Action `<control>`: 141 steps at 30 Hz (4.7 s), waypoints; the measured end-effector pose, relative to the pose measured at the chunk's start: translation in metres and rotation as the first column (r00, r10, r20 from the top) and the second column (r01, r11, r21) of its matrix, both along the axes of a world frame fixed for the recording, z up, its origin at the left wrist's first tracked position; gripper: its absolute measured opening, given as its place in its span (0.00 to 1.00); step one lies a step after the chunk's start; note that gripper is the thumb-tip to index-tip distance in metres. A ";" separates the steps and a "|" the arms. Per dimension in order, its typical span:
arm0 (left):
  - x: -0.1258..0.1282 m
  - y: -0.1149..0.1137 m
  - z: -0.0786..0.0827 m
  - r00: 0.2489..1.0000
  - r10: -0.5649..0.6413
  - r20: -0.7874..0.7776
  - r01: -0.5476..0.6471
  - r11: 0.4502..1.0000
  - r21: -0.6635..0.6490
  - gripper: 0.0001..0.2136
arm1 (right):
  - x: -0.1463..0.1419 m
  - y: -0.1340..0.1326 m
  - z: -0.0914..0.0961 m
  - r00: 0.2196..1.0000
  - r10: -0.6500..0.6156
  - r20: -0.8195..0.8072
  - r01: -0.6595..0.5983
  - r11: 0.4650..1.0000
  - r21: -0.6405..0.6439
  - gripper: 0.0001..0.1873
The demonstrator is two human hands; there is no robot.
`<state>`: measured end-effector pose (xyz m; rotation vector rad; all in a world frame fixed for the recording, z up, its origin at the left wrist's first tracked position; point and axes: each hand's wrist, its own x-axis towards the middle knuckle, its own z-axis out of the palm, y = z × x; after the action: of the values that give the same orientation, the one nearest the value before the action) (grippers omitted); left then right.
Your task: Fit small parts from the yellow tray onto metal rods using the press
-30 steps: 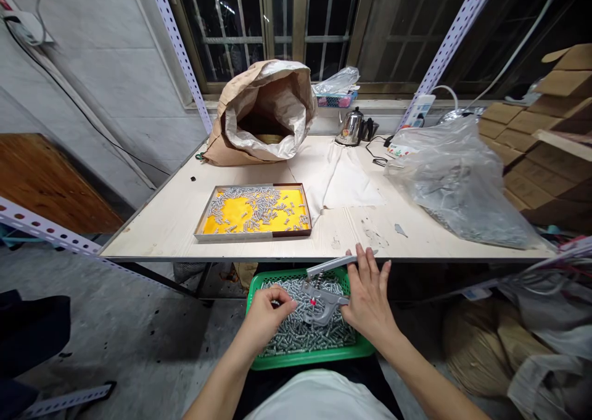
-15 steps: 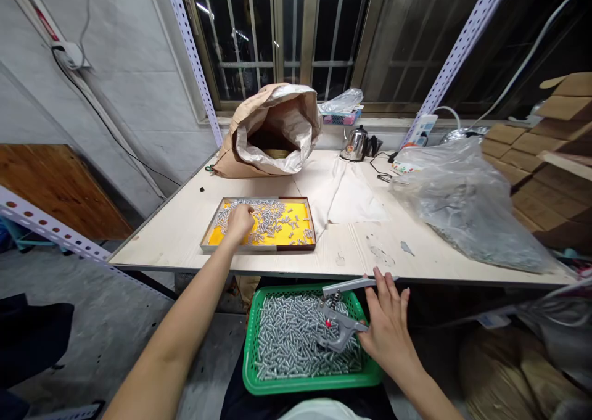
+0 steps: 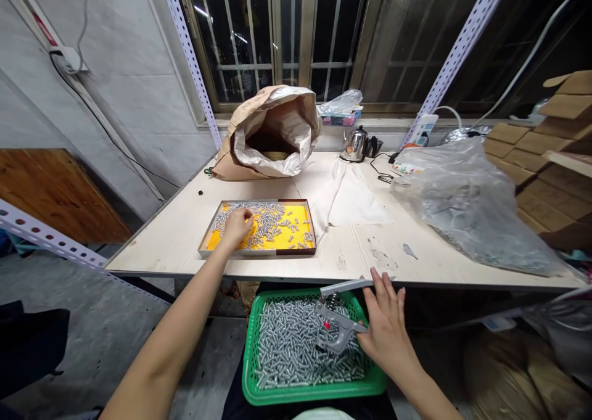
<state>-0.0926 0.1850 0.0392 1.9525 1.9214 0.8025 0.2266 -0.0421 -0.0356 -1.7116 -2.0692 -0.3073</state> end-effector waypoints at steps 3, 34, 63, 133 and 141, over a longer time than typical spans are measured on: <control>0.020 -0.053 0.000 0.968 -0.074 0.240 0.084 0.996 -0.028 0.08 | -0.004 0.009 0.009 1.000 -0.016 -0.020 0.017 1.000 0.004 0.34; 0.085 -0.181 -0.004 0.660 -0.019 0.751 0.567 0.667 -0.483 0.05 | -0.031 0.027 0.044 1.000 0.014 -0.020 -0.012 0.997 0.081 0.18; 0.092 -0.204 -0.032 0.472 0.190 0.861 0.158 0.943 -0.294 0.07 | -0.036 0.029 0.044 0.999 -0.012 0.044 0.006 0.991 0.137 0.23; 0.091 -0.210 -0.011 0.800 -0.211 0.562 0.439 0.845 -0.307 0.32 | -0.031 0.011 0.044 0.999 -0.034 -0.010 0.035 0.989 0.141 0.22; 0.073 -0.208 -0.021 0.665 -0.001 0.747 0.191 0.967 -0.169 0.24 | -0.017 0.025 0.040 0.997 0.072 0.033 -0.076 0.988 0.138 0.18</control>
<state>-0.0200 -0.0230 0.0183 1.2563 1.3126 1.0687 0.2092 -0.0173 0.0040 -1.5536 -2.0735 -0.4431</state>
